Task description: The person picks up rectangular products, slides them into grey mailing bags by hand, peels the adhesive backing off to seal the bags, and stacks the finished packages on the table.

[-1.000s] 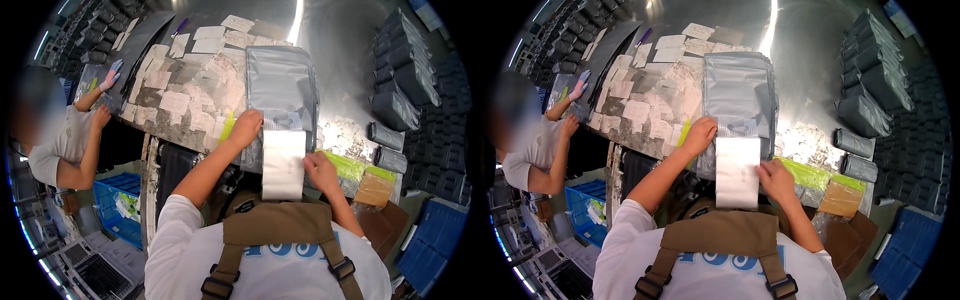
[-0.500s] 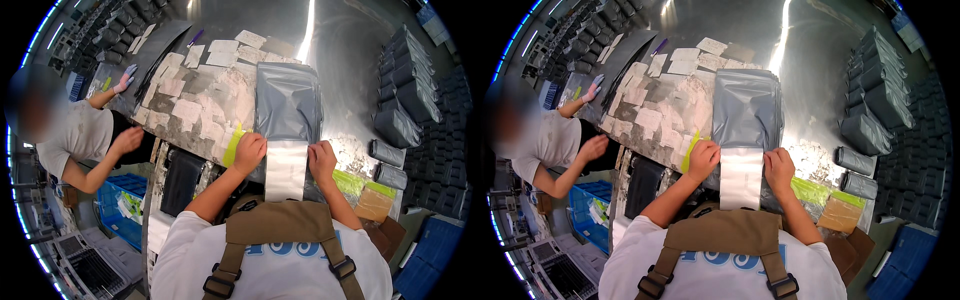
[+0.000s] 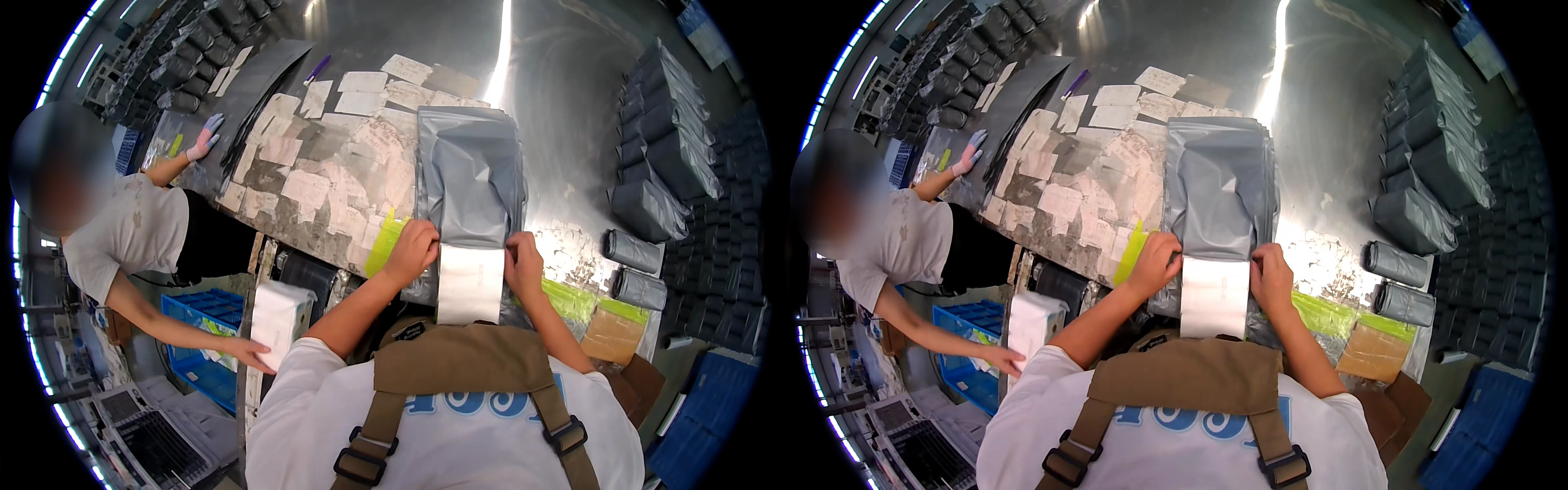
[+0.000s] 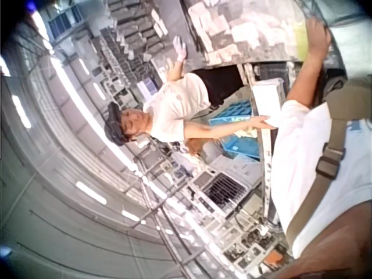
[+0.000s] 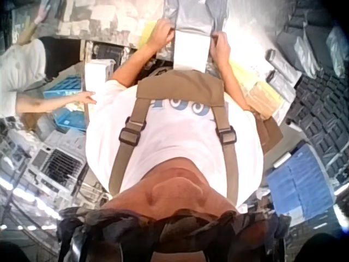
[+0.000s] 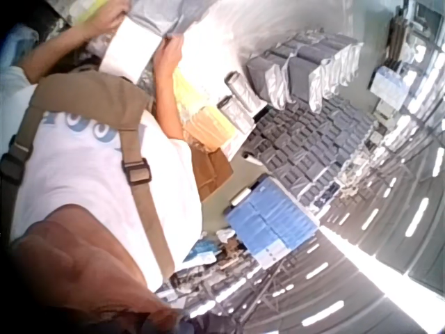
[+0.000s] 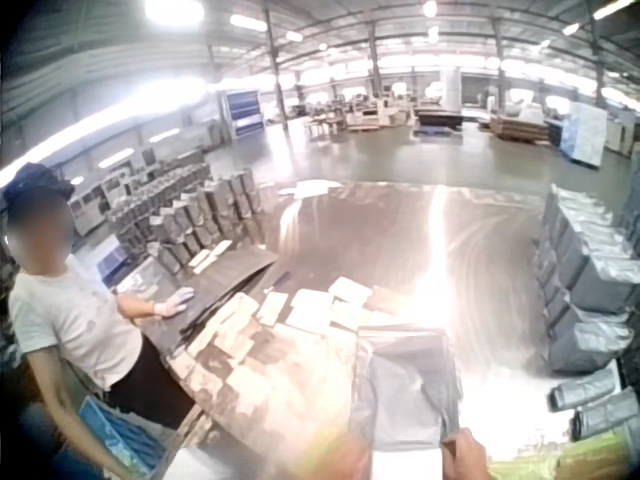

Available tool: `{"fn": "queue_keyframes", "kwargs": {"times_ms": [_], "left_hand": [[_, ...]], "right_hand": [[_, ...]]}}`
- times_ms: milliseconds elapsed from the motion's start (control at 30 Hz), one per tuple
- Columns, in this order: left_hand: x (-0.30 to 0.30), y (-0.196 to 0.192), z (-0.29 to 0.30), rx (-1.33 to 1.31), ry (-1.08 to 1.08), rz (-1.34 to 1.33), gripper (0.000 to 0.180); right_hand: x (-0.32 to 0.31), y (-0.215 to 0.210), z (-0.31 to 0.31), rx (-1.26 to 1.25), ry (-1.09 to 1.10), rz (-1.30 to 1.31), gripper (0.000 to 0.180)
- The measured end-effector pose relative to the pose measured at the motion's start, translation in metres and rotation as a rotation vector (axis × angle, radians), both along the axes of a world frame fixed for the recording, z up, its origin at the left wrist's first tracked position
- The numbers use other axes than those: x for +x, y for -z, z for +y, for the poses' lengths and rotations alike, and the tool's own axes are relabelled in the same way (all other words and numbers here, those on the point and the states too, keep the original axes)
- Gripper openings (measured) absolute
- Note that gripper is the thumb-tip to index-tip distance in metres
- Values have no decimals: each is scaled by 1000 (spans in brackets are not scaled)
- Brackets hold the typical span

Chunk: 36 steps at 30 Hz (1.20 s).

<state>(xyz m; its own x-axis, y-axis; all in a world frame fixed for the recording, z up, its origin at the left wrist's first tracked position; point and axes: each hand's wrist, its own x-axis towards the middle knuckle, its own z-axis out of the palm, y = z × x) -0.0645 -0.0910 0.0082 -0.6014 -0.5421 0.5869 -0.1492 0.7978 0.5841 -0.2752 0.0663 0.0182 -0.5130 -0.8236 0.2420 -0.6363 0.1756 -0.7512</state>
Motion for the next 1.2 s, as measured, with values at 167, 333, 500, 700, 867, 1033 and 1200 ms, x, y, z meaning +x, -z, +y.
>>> {"fn": "queue_keyframes", "kwargs": {"times_ms": [167,333,500,700,867,1033,1200], "left_hand": [[-17,17,-10,154,-164,-218,12],[-4,21,24,250,-209,-292,6],[53,9,66,393,179,-535,6],[41,2,47,573,161,-469,10],[5,-3,31,760,-109,-308,18],[8,4,33,869,-178,-389,23],[11,4,38,1034,-139,-383,29]], "right_hand": [[-15,15,-19,188,45,194,9],[-5,19,9,305,100,164,10],[2,20,78,629,-345,188,12],[-7,13,70,452,-170,-269,15],[-49,11,33,441,73,-453,18],[-10,-57,38,66,13,22,13],[57,-54,-4,-20,-380,208,12]]}}
